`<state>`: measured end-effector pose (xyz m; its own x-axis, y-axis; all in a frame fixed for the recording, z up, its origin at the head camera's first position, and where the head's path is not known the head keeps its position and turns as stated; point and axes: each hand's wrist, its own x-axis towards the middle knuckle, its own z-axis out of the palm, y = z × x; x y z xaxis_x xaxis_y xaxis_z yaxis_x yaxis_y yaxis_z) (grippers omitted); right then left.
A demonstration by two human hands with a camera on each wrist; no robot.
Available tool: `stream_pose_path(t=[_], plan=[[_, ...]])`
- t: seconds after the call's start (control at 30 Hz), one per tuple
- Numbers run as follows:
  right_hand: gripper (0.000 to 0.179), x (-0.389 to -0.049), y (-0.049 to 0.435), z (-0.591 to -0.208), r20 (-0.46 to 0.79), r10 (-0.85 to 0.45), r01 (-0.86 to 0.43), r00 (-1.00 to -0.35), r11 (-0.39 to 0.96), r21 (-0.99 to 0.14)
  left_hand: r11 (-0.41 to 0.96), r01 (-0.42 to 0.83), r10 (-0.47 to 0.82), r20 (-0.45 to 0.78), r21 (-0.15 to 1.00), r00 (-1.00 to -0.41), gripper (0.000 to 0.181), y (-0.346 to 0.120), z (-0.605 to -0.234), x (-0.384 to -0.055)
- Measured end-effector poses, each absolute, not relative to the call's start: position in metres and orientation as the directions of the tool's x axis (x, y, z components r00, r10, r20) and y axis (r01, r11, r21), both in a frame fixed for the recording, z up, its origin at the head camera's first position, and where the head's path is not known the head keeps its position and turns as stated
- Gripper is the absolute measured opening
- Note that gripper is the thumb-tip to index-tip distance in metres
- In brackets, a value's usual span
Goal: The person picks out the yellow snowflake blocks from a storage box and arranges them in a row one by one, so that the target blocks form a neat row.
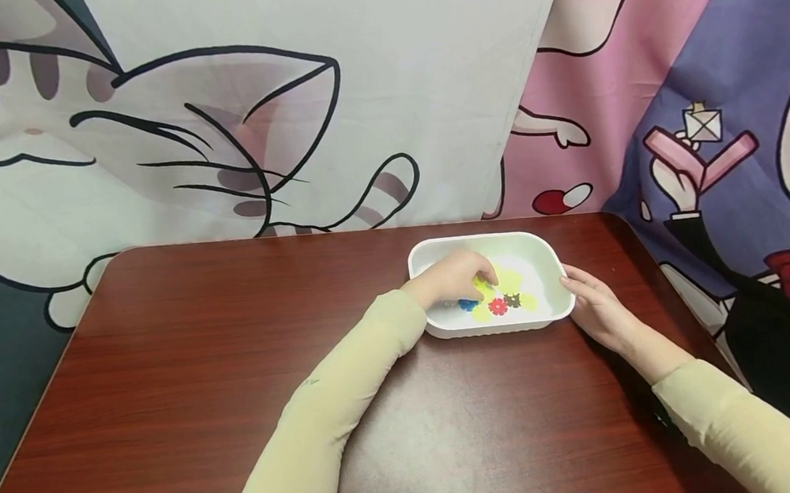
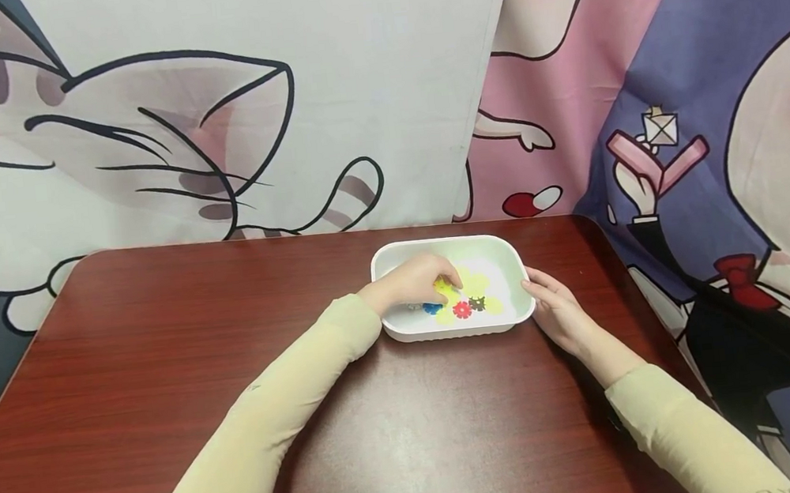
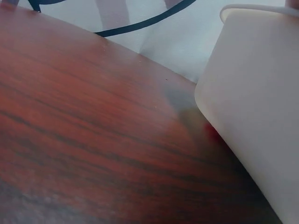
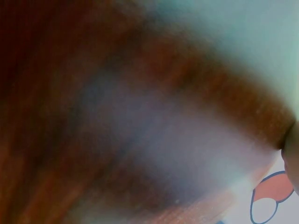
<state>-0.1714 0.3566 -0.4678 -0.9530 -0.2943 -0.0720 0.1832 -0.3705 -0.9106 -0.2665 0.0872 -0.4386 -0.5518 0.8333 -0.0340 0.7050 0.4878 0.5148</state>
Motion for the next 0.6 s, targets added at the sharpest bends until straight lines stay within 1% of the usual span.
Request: stream_pose_path(t=[0.23,0.4,0.6], plan=[[0.034,-0.1713,0.3561,-0.4667,-0.069,-0.296,0.18,-0.953,-0.366,-0.913,0.503,0.736,0.842,-0.064,0.453,-0.536,0.029,0.0871,-0.4338,-0.2607],[0.035,-0.1717,0.3556,-0.466,-0.068,-0.301,0.186,-0.951,-0.382,-0.905,0.49,0.749,0.851,-0.059,0.446,-0.522,0.027,0.0874,-0.4357,-0.2619],[0.034,-0.1717,0.3567,-0.4676,-0.076,-0.289,0.189,-0.954,-0.386,-0.903,0.491,0.753,0.853,-0.065,0.439,-0.518,0.025,0.0881,-0.4333,-0.2606]])
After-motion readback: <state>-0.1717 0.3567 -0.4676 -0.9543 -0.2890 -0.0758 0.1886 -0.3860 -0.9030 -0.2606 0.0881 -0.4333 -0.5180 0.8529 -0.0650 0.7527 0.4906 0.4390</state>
